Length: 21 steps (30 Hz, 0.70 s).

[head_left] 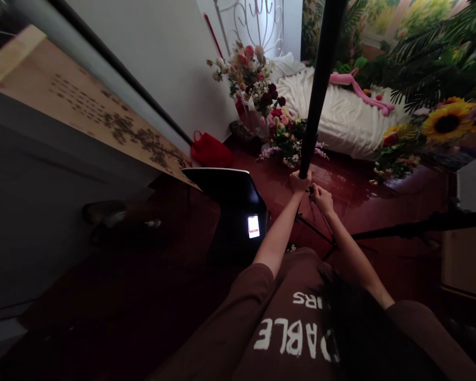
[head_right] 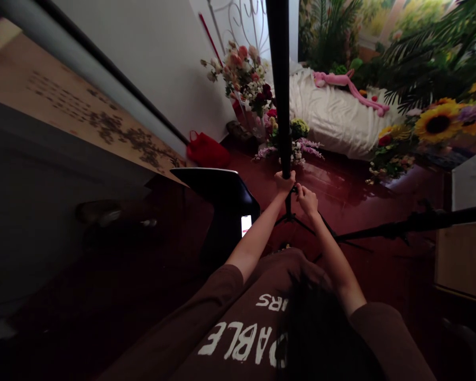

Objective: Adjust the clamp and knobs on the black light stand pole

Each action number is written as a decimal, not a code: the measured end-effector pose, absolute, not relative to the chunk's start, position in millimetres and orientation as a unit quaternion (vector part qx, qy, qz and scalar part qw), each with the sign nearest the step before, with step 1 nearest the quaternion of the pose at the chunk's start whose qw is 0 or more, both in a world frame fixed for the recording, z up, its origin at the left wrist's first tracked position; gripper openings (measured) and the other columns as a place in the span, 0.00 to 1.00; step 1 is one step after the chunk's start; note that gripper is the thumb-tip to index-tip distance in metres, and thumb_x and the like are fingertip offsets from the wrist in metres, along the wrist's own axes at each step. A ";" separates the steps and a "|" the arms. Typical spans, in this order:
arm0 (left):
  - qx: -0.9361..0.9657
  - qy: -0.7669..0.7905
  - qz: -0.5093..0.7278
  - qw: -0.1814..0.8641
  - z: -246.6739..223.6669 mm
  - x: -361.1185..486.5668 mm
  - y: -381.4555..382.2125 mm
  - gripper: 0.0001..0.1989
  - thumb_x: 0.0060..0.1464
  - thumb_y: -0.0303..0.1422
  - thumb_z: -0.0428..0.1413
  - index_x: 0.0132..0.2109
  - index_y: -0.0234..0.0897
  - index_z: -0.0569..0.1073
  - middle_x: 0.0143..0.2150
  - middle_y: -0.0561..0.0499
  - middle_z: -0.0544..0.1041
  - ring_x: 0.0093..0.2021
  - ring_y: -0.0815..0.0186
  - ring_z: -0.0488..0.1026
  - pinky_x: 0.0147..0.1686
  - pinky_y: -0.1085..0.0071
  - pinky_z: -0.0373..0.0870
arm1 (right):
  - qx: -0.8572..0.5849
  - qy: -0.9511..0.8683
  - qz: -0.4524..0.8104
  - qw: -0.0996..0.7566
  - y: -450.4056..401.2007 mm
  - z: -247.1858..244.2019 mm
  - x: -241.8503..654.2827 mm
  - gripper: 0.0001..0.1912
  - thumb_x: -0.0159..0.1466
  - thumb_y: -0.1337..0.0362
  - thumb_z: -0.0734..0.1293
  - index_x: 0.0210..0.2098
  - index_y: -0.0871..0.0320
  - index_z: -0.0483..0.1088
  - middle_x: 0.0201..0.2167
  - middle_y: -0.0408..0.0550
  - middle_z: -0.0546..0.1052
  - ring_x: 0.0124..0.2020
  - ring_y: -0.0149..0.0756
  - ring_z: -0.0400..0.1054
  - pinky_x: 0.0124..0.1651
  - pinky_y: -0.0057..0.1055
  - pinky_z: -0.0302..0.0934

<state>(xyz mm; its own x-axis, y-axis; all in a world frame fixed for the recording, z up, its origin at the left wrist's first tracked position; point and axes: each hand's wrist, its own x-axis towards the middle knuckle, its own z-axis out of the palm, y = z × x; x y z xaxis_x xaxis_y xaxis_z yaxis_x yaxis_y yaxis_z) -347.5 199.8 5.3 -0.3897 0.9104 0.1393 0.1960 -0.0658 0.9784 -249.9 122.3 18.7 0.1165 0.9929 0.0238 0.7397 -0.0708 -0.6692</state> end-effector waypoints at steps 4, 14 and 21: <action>0.460 0.607 0.569 0.311 3.6 -347.1 199.5 0.16 0.45 0.37 0.57 0.17 0.35 0.63 0.17 0.52 0.65 0.19 0.74 0.60 0.21 0.75 0.52 | -0.674 -0.591 0.303 0.324 128.9 16.7 -249.6 0.34 0.66 0.39 0.50 0.23 0.56 0.71 0.18 0.45 0.73 0.25 0.35 0.69 0.30 0.26 0.55; 0.460 0.612 0.559 0.318 -2.2 -348.8 183.2 0.18 0.50 0.48 0.57 0.29 0.36 0.71 0.24 0.50 0.73 0.25 0.69 0.69 0.26 0.76 0.60 | -0.603 -0.473 0.509 0.391 112.5 0.6 -238.5 0.33 0.60 0.36 0.58 0.30 0.60 0.74 0.22 0.50 0.78 0.16 0.28 0.64 0.21 0.25 0.60; 0.451 0.646 0.537 0.301 -66.9 -350.3 120.2 0.15 0.63 0.39 0.43 0.48 0.38 0.69 0.49 0.42 0.75 0.53 0.64 0.71 0.52 0.70 0.66 | -0.649 -0.274 0.598 0.384 5.8 -69.7 -186.9 0.14 0.58 0.52 0.68 0.29 0.58 0.75 0.24 0.48 0.79 0.21 0.32 0.72 0.24 0.27 0.66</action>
